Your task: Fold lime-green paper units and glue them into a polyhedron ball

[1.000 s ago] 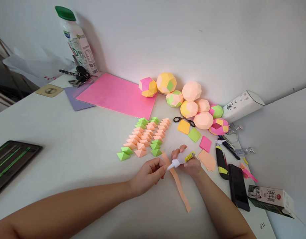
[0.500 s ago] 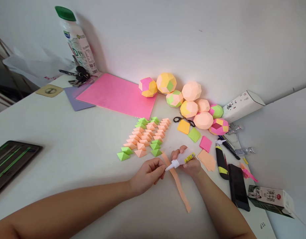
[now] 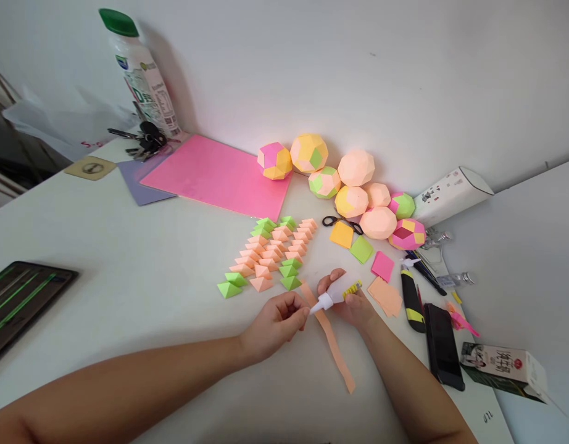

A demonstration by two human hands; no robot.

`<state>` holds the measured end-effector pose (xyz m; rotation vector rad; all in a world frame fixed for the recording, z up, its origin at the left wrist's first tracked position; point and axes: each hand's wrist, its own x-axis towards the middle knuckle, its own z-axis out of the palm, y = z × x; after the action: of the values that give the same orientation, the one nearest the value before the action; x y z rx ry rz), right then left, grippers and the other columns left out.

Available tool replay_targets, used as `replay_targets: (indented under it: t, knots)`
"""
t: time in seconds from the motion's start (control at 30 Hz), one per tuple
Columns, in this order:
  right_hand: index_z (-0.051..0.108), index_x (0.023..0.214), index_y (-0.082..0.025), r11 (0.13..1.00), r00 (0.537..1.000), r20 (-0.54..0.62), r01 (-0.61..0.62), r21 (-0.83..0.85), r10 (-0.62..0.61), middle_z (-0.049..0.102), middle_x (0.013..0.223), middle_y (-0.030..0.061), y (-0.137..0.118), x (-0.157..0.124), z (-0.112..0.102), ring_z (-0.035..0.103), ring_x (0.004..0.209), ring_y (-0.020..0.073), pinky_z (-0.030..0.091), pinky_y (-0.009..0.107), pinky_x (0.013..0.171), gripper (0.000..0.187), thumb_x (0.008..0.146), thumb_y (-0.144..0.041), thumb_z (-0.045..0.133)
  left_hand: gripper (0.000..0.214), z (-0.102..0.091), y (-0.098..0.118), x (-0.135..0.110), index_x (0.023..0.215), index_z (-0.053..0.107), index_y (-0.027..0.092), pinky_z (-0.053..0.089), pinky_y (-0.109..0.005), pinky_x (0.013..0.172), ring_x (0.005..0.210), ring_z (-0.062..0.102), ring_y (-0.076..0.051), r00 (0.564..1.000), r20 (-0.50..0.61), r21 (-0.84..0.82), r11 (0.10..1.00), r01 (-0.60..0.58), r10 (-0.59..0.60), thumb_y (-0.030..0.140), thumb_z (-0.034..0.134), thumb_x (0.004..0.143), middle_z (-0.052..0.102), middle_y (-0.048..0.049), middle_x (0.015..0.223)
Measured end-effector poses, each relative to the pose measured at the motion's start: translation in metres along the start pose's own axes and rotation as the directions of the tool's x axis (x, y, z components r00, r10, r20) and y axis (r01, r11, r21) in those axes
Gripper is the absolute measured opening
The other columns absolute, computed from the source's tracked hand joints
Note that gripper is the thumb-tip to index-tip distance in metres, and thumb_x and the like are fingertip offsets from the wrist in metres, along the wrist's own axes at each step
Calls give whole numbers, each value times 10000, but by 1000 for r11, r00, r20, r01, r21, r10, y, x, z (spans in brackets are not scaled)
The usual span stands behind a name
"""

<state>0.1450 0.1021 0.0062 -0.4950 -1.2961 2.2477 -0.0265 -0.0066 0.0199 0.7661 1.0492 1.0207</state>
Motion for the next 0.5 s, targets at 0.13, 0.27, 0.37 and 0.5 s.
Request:
replay_targets:
  t: [0.13, 0.27, 0.37, 0.5]
  knots:
    - [512, 927, -240, 999, 1000, 1, 26, -27, -26, 591, 854, 35, 5, 2, -2, 525, 653, 139, 403, 256, 542, 500, 658, -633, 666, 291, 0, -2, 0, 694, 458, 182, 245, -197, 416, 431, 336, -56, 1000, -7, -9, 1000, 5, -6, 438, 571, 774, 456, 59, 556]
    - [510, 915, -229, 999, 999, 13, 37, -28, -36, 579, 819, 16, 8, 3, -6, 518, 574, 112, 399, 234, 486, 421, 703, -553, 676, 263, -1, -4, -2, 715, 481, 178, 268, -201, 429, 449, 354, -58, 1000, 7, 29, 999, 20, -21, 418, 546, 800, 506, 41, 620]
    - [501, 898, -232, 999, 999, 2, 40, -9, -40, 580, 802, 4, 6, 3, -5, 525, 571, 111, 403, 230, 479, 380, 703, -487, 704, 276, -1, -3, -3, 723, 527, 170, 307, -210, 466, 480, 384, -72, 999, 50, 94, 996, 0, -4, 424, 508, 831, 490, 40, 599]
    - [497, 887, -231, 999, 999, 19, 41, 7, -41, 602, 845, 8, 3, 4, -1, 561, 663, 133, 435, 255, 550, 371, 665, -371, 759, 309, 0, 0, -5, 698, 535, 171, 314, -219, 484, 493, 397, -90, 998, 66, 162, 987, 1, -12, 440, 490, 842, 444, 48, 536]
